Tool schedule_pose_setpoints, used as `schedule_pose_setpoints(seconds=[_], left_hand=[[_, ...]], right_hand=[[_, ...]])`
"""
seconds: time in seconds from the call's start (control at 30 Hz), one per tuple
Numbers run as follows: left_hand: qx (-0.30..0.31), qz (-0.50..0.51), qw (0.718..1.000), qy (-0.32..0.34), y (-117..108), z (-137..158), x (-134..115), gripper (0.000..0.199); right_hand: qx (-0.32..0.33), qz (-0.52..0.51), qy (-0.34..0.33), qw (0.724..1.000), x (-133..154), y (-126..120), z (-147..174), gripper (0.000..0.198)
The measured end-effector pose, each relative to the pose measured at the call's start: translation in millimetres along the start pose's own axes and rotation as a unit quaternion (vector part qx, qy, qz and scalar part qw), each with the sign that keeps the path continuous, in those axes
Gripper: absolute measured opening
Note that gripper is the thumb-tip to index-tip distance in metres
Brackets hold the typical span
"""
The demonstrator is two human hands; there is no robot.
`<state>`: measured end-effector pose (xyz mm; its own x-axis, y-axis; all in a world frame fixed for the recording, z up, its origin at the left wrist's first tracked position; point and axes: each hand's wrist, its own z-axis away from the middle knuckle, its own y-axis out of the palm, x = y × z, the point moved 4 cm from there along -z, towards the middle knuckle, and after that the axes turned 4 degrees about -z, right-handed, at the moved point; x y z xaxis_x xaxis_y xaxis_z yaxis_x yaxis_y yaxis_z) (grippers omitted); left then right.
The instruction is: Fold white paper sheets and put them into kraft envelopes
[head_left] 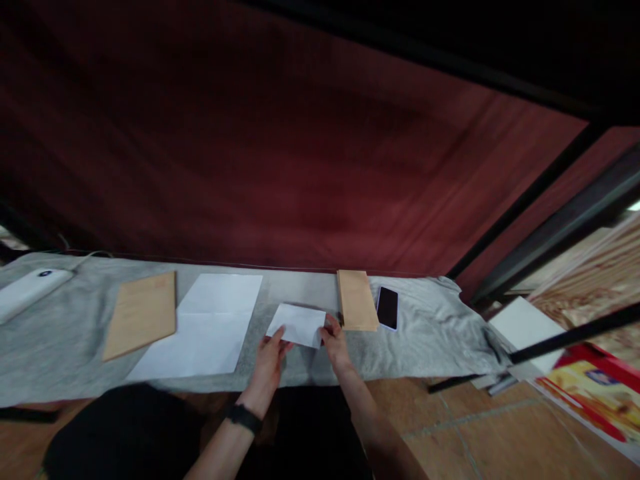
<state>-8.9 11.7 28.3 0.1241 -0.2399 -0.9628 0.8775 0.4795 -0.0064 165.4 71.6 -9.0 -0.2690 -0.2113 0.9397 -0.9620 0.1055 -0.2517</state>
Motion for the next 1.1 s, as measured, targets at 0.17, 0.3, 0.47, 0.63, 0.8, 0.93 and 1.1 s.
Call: schedule_pose_setpoints(seconds=[0.17,0.3,0.47,0.63,0.8,0.93,1.1], left_hand=[[-0.034,-0.06,0.998,0.011,-24,-18,1,0.043],[-0.011,-0.119,0.993,0.015,-24,-14,1,0.05],[0.002,-0.224,0.974,0.036,-19,-3,-6,0.059],[0.029,-0.321,0.945,0.048,-16,-6,-6,0.059],[0.031,-0.393,0.916,0.077,-21,-10,-4,0.055],[-0.029,-0.512,0.842,0.167,-18,2,-13,0.055],[-0.018,-0.551,0.755,0.355,31,13,-11,0.049]], right_hand=[[0.022,0.058,0.03,0.998,0,-10,-6,0.049],[0.007,0.155,-0.027,0.987,17,-11,4,0.049],[0.108,0.315,-0.161,0.929,39,21,28,0.048],[0.132,0.378,-0.161,0.902,34,27,32,0.048],[0.114,0.397,-0.158,0.897,21,9,21,0.053],[0.109,0.405,-0.16,0.894,17,6,20,0.054],[0.113,0.417,-0.161,0.887,20,6,23,0.054]])
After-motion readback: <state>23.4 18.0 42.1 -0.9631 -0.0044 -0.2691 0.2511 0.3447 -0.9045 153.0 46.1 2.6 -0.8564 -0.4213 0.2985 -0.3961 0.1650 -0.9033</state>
